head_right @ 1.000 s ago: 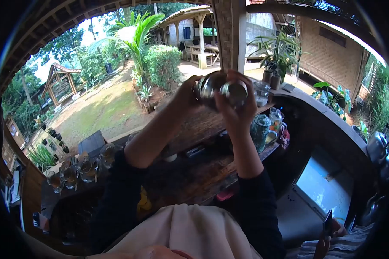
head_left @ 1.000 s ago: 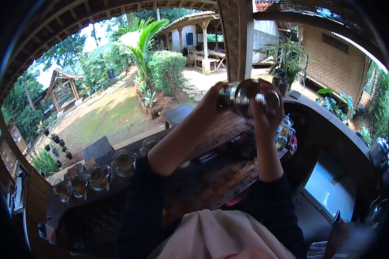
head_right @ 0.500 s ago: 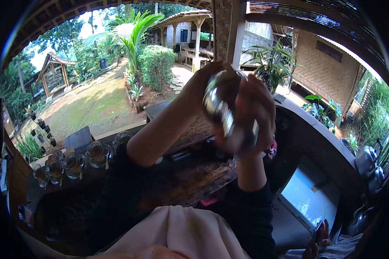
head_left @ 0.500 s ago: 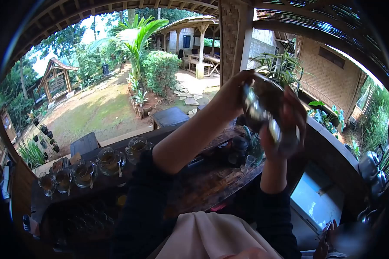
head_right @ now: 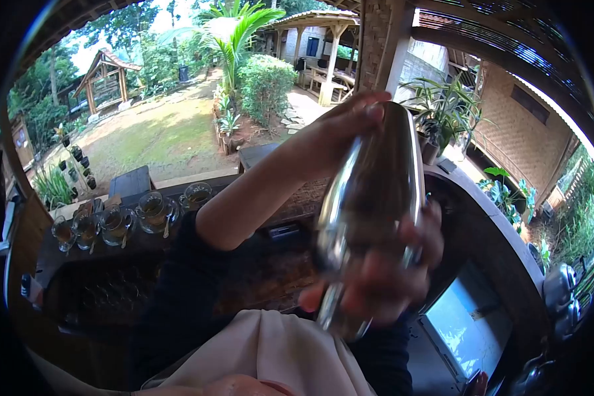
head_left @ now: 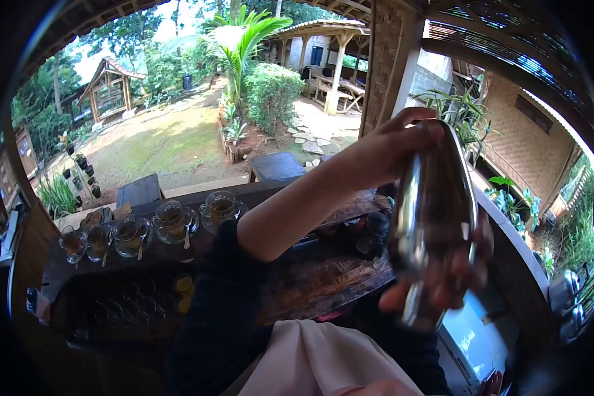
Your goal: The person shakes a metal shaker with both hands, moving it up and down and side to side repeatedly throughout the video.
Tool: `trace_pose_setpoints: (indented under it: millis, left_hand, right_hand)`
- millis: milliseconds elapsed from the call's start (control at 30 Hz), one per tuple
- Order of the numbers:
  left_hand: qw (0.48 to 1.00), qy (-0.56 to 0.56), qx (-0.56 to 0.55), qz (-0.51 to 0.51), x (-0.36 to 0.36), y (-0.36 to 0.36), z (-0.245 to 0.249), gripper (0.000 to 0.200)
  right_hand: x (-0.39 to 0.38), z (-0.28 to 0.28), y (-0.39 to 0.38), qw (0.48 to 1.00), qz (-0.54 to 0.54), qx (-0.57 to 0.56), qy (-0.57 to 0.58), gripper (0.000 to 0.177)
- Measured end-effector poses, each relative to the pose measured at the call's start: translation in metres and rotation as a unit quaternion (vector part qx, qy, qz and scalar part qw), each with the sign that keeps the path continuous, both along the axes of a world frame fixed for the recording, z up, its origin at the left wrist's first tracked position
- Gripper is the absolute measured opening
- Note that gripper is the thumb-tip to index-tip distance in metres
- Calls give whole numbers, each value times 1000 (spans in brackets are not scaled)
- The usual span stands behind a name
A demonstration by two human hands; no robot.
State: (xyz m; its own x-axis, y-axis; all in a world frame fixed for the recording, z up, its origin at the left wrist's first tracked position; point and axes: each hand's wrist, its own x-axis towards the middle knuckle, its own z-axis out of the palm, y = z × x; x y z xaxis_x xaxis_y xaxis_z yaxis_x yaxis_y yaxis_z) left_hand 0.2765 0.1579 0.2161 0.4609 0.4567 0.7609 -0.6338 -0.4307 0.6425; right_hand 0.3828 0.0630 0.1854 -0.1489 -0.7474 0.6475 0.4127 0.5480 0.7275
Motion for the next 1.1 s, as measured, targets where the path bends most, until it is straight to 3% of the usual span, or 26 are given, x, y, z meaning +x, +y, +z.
trace_pose_setpoints:
  millis: [67, 100, 133, 167, 200, 233, 267, 333, 367, 400, 467, 533, 567, 600, 633, 667, 700, 733, 800, 867, 933, 967, 1000, 1033, 1067, 1100]
  left_hand:
    - [995, -9, 98, -35, -14, -31, 5, 56]
    - [1000, -7, 9, -19, -14, -22, 4, 59]
    - [997, -6, -79, -2, -10, -4, 6, 62]
    - [979, -44, -195, 43, -6, 17, 5, 55]
    - [939, -46, -284, -189, -4, 79, -10, 43]
    - [929, -52, -315, -185, -12, 70, -17, 39]
    - [920, -58, -343, -180, -18, 54, -25, 37]
    - [974, -64, -216, -9, -16, 18, -35, 39]
    - [909, -101, -346, -211, -24, 7, -37, 41]
    - [906, -68, -337, -248, -37, -12, -43, 48]
    - [980, -140, -105, -94, -40, -56, -56, 56]
    - [975, -197, 46, -89, -49, -64, -73, 63]
    - [983, -178, 15, -48, -64, -47, -80, 65]
    - [977, -177, -121, -17, -77, -37, -82, 55]
    - [942, -176, -212, -190, -93, -21, -90, 47]
    - [870, -174, -292, -358, -104, -8, -103, 41]
    - [906, -258, -320, -101, -104, -13, -103, 40]
    - [909, -243, -338, -32, -107, -19, -101, 44]
    - [891, -231, -320, -226, -118, -54, -103, 44]
    - [898, -230, -357, -119, -126, -101, -102, 57]
    - [968, -227, -100, -46, -135, -127, -128, 73]
    - [958, -246, -28, -145, -150, -114, -127, 81]
    - [961, -242, -23, -131, -172, -110, -144, 69]
    - [932, -294, -197, -76, -188, -119, -151, 61]
    - [868, -341, -361, -21, -203, -128, -158, 56]
    - [862, -350, -359, -76, -219, -124, -173, 49]
  right_hand:
    - [0, -10, 11, 999, 18, 22, 19, 55]
    - [0, -20, 15, 998, 28, 47, 41, 56]
    - [-2, -34, 21, 988, 7, -113, 103, 58]
    - [4, -20, 47, 984, -40, -146, 98, 63]
    - [5, -13, 77, 972, -3, -216, 93, 61]
    - [-4, -10, 84, 896, 138, -409, 100, 55]
    - [-11, -6, 79, 830, 219, -492, 148, 51]
    - [-12, -7, 48, 901, 119, -409, 83, 56]
    - [-17, -3, 19, 939, 94, -329, 19, 57]
    - [-24, -4, -5, 965, 69, -250, -44, 58]
    - [-40, -31, -4, 996, 62, 15, -58, 53]
    - [-50, -73, 23, 991, 115, 16, -59, 52]
    - [-57, -85, 28, 986, 153, 23, -62, 52]
    - [-61, -61, 6, 966, 172, -170, -88, 49]
    - [-69, -72, 46, 968, 141, -200, -62, 50]
    - [-94, -60, 46, 928, 193, -318, -19, 46]
    - [-100, -56, 42, 877, 150, -456, 8, 47]
    - [-105, -58, 43, 829, 216, -512, 54, 48]
    - [-108, -55, 14, 854, 331, -401, 2, 41]
    - [-85, -56, -40, 885, 255, -359, -152, 33]
    - [-99, -58, -38, 878, 292, -309, -221, 28]
    - [-109, -61, -35, 874, 315, -254, -270, 24]
    - [-120, -65, -34, 866, 336, -200, -312, 20]
    - [-131, -72, -34, 853, 357, -148, -350, 16]
    - [-153, -75, -18, 824, 362, -230, -371, 19]
    - [-182, -86, -1, 815, 377, -293, -327, 31]
